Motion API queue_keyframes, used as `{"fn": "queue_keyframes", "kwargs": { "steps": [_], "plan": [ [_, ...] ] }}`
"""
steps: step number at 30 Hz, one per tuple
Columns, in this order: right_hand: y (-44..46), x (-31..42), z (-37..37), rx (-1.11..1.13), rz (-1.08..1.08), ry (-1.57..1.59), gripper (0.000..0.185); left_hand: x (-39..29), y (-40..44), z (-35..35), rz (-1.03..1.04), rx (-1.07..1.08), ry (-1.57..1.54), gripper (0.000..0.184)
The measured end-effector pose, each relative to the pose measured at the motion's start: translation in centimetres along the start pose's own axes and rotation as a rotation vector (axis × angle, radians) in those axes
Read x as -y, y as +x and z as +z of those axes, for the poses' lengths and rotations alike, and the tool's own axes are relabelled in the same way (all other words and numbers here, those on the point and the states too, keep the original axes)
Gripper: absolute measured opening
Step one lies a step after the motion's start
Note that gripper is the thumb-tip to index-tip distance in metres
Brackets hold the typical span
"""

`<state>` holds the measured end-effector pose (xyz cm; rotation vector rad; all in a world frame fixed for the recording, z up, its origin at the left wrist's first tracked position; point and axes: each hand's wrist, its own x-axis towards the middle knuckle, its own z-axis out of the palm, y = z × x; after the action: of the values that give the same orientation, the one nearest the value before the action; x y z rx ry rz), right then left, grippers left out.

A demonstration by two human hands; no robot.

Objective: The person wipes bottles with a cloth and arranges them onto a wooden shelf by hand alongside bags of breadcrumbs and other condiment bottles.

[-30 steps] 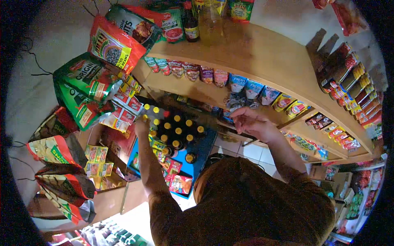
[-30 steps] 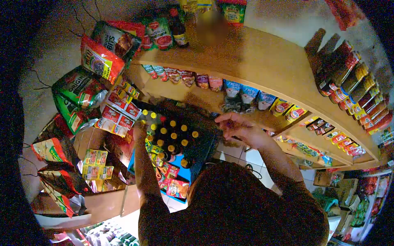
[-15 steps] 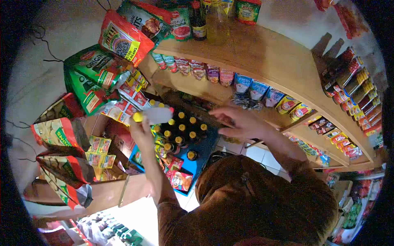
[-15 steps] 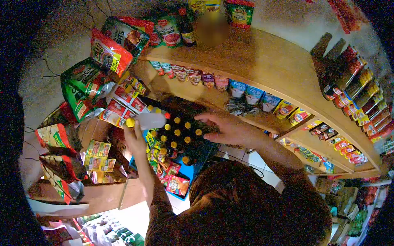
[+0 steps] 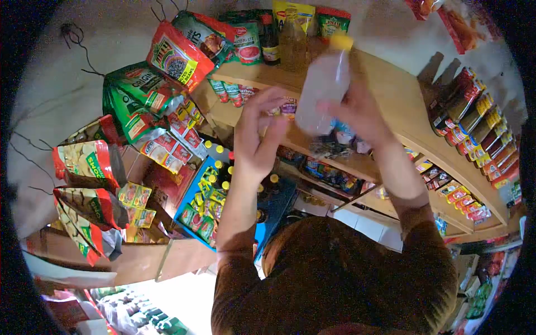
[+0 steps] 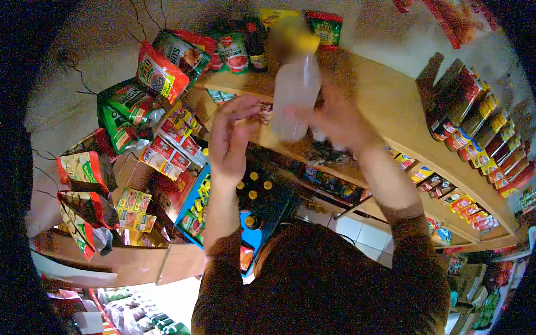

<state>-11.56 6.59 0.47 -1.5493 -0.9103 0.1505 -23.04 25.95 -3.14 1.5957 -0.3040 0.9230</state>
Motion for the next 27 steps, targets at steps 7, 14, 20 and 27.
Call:
{"fn": "queue_keyframes", "kwargs": {
  "steps": [7, 14, 20, 27],
  "plan": [
    [9.9, -4.8, -5.9, -0.163, -0.068, -0.252, 0.081, 4.6, 1.5, 1.6, -0.117, -0.019, 0.167, 0.046],
    [10.4, -4.2, -5.0, -0.228, 0.009, -0.538, 0.093, 6.8, 4.0, 3.4, -0.060, -0.007, 0.470, 0.052],
    [11.6, -8.8, -9.4, -0.052, -0.149, -0.742, 0.099, 9.5, 9.2, 4.2, 0.067, -0.091, 0.708, 0.061],
    [10.5, -5.7, -7.7, -0.124, 0.009, -0.887, 0.112, 16.3, 11.0, 5.3, 0.100, -0.146, 0.802, 0.066]
  ]
}}
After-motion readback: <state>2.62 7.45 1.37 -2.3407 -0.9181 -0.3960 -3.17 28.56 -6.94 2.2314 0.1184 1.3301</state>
